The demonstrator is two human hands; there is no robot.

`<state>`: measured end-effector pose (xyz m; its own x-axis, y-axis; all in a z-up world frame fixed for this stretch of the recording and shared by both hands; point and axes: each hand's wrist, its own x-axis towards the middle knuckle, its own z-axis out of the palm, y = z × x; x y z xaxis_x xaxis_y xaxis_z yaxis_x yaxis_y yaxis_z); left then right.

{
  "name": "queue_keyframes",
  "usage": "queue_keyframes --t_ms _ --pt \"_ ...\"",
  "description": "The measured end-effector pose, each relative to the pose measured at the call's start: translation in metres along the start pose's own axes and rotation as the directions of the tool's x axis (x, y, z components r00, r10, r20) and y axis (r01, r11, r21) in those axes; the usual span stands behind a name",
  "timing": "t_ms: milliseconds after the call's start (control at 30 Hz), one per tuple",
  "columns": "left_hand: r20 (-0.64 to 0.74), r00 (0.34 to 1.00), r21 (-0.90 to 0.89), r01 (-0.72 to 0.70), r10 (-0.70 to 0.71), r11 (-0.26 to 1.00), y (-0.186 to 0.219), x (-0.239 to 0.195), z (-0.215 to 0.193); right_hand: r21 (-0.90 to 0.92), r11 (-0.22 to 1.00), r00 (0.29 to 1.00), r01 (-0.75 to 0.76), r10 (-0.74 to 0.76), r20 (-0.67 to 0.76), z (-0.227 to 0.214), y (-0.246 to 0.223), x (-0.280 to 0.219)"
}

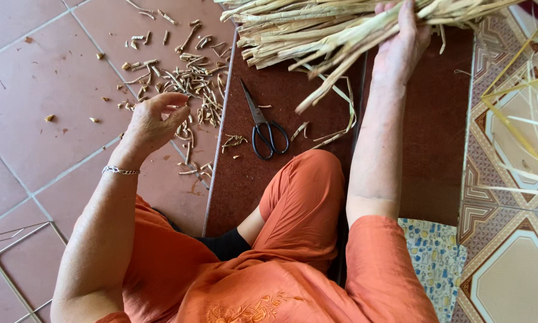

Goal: The person sits on a tiled floor and uses shears to trim the ends of bundles of dried plant stalks. They repeatedly cut the stalks, place the trimmed bundles into a wire rack, and continue processing additional bundles from a pile on the floor.

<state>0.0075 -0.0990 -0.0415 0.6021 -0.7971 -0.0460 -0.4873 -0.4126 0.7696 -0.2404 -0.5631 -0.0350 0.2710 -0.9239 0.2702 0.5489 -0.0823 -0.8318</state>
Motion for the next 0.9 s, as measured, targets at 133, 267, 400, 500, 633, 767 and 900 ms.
queue_keyframes --t_ms 133,267,400,500,633,767,900 --pt "0.004 0.999 -0.009 -0.049 0.049 0.999 0.002 0.000 0.003 0.117 0.944 0.877 -0.307 0.329 -0.351 -0.020 0.029 0.007" --pt "0.007 0.995 0.021 -0.103 0.102 0.994 0.002 -0.002 0.004 0.285 0.828 0.709 -0.483 0.561 -0.427 -0.051 0.116 0.017" --pt "0.000 0.997 0.074 -0.072 0.072 0.995 0.000 0.000 0.008 0.337 0.780 0.736 -0.527 0.617 -0.279 -0.077 0.184 0.032" --pt "0.065 0.997 0.121 0.026 -0.034 0.992 0.001 0.003 0.008 0.373 0.795 0.769 -0.479 0.585 -0.258 -0.076 0.209 0.056" --pt "0.070 0.997 0.100 -0.018 0.011 0.995 0.009 0.004 0.011 0.112 0.902 0.790 -0.416 0.420 -0.447 -0.067 0.219 0.071" --pt "0.091 0.996 0.150 -0.007 -0.007 0.989 0.009 0.000 0.011 0.129 0.924 0.731 -0.361 0.366 -0.576 -0.071 0.209 0.049" --pt "0.092 0.995 0.151 -0.040 0.026 0.988 0.005 -0.001 0.014 0.194 0.933 0.719 -0.304 0.358 -0.595 -0.091 0.193 0.023"
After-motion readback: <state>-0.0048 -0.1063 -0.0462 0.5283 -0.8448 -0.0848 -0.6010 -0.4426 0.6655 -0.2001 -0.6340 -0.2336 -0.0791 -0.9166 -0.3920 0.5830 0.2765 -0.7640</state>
